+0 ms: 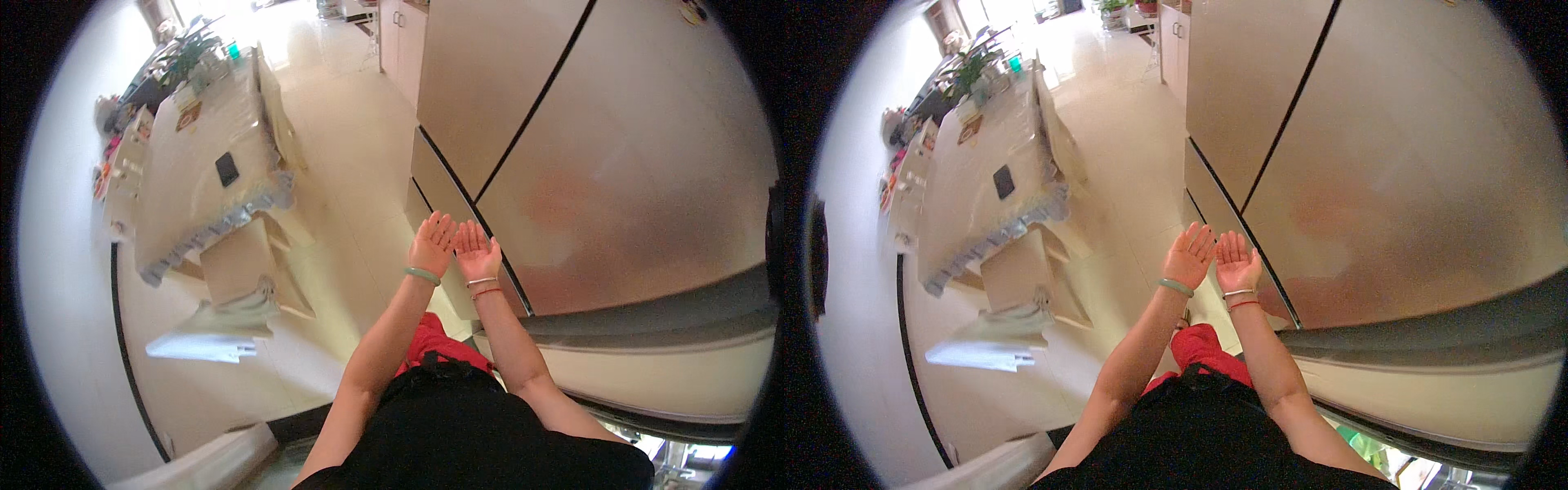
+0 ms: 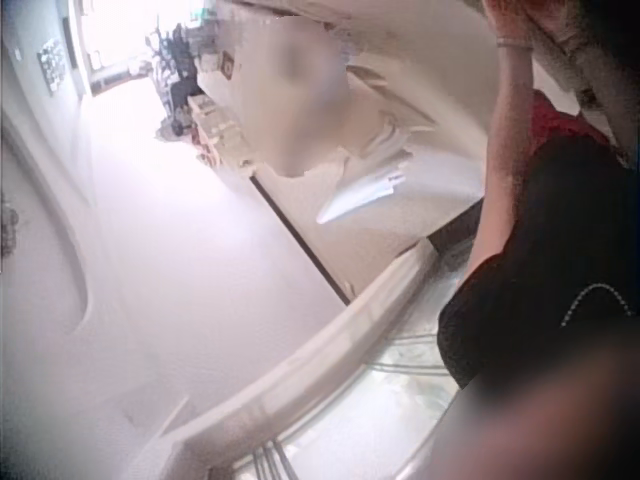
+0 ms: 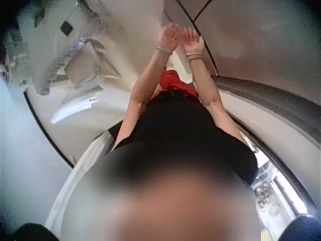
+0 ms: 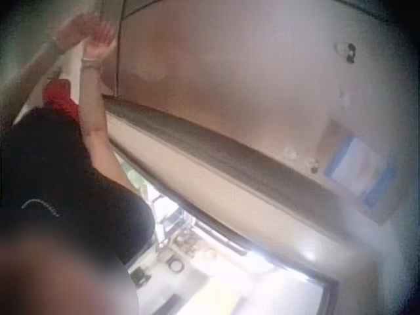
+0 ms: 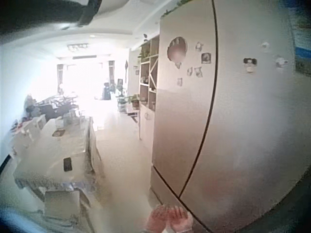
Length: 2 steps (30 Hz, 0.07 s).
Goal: The person prepares corn for cooking by first adding salt to a wok on the stove. They then unwrap two ears of corn, remove the husks and silk, and cut the ends off using a cleaver. Finally, the person washes the corn under running water and places the two prepared ears into the wok.
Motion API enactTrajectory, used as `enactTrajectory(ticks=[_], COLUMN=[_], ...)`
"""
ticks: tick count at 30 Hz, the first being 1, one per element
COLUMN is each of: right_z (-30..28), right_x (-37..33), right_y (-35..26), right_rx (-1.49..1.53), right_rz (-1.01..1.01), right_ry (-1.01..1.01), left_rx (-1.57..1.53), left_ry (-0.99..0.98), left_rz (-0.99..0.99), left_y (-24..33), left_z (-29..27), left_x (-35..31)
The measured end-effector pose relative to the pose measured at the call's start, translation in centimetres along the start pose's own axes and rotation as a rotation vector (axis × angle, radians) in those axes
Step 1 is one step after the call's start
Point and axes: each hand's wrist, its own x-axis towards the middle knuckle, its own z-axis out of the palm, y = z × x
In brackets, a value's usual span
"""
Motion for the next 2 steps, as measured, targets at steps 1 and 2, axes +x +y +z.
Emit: enactTrajectory(ticks=[1,2], right_z=[0.0,0.0], right_x=[1.5,2.9], right_y=[0.2,0.3], right_rx=[0.013,0.026], right_rz=[-0.018,-0.036], right_ry=[0.016,0.033], left_rx=[-0.008,0.043], left_ry=[0.011,0.012], left_rz=[-0.030,-0.054], left_y=[0.5,0.9], left_z=[0.1,0.0], left_x=[1.7,3.1])
